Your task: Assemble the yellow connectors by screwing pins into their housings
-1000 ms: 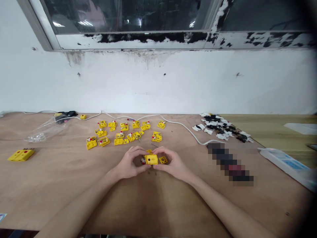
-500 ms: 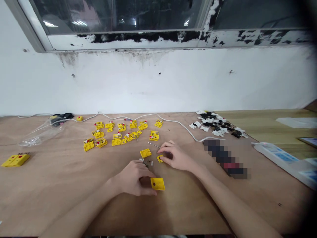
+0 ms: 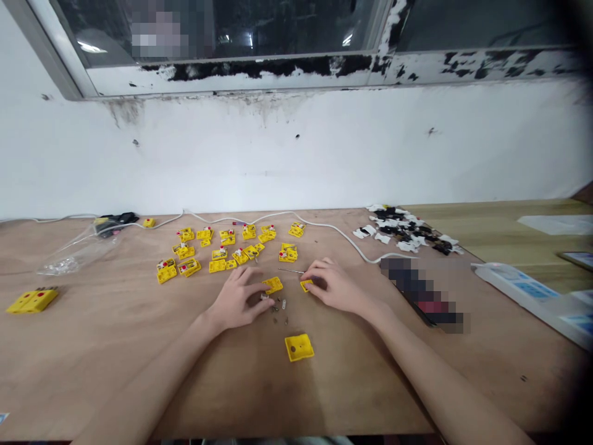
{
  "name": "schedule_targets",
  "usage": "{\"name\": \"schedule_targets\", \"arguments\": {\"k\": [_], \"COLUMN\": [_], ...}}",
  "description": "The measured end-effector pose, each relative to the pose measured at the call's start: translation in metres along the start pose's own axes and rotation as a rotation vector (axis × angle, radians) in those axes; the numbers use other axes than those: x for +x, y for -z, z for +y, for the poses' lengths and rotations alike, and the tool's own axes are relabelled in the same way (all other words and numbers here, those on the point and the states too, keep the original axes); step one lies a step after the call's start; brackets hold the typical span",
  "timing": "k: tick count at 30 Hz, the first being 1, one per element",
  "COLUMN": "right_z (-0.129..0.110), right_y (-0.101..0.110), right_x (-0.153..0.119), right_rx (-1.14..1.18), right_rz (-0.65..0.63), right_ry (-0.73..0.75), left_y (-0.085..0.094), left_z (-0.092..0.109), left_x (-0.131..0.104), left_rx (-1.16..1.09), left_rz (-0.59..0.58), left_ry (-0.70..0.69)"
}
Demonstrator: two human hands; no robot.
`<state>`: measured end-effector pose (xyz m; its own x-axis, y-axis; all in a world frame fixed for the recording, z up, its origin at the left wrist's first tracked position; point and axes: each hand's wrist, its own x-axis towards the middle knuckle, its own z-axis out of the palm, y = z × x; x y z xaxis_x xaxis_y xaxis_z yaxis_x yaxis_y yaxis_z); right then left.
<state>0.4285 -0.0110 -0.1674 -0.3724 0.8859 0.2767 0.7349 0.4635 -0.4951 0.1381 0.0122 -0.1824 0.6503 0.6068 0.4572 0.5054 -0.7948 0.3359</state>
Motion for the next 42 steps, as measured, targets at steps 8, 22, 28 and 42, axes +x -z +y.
{"name": "schedule_targets", "arguments": {"k": [8, 22, 28, 42], "right_z": [-0.052, -0.033, 0.029, 0.052], "right_y": [0.001, -0.003, 0.021, 0.032], "right_x": [-0.009, -0.007, -0.003, -0.006], "right_rx": [0.333, 0.15, -0.23, 0.126], "right_rz": [-0.531, -0.087, 0.236, -0.118], "right_ry": [0.012, -0.055, -0.108, -0.336], "left_y": [0.008, 0.01, -0.008, 0.002], "left_z": [-0.035, 0.002, 0.046, 0.022], "left_x": [-0.001, -0.002, -0.01, -0.004], "left_rx": [0.059, -0.104, -0.203, -0.126], "left_rz": [-0.009, 0.111, -0.156, -0.102], "left_ry": [0.073, 0.028, -0.27, -0.057]}}
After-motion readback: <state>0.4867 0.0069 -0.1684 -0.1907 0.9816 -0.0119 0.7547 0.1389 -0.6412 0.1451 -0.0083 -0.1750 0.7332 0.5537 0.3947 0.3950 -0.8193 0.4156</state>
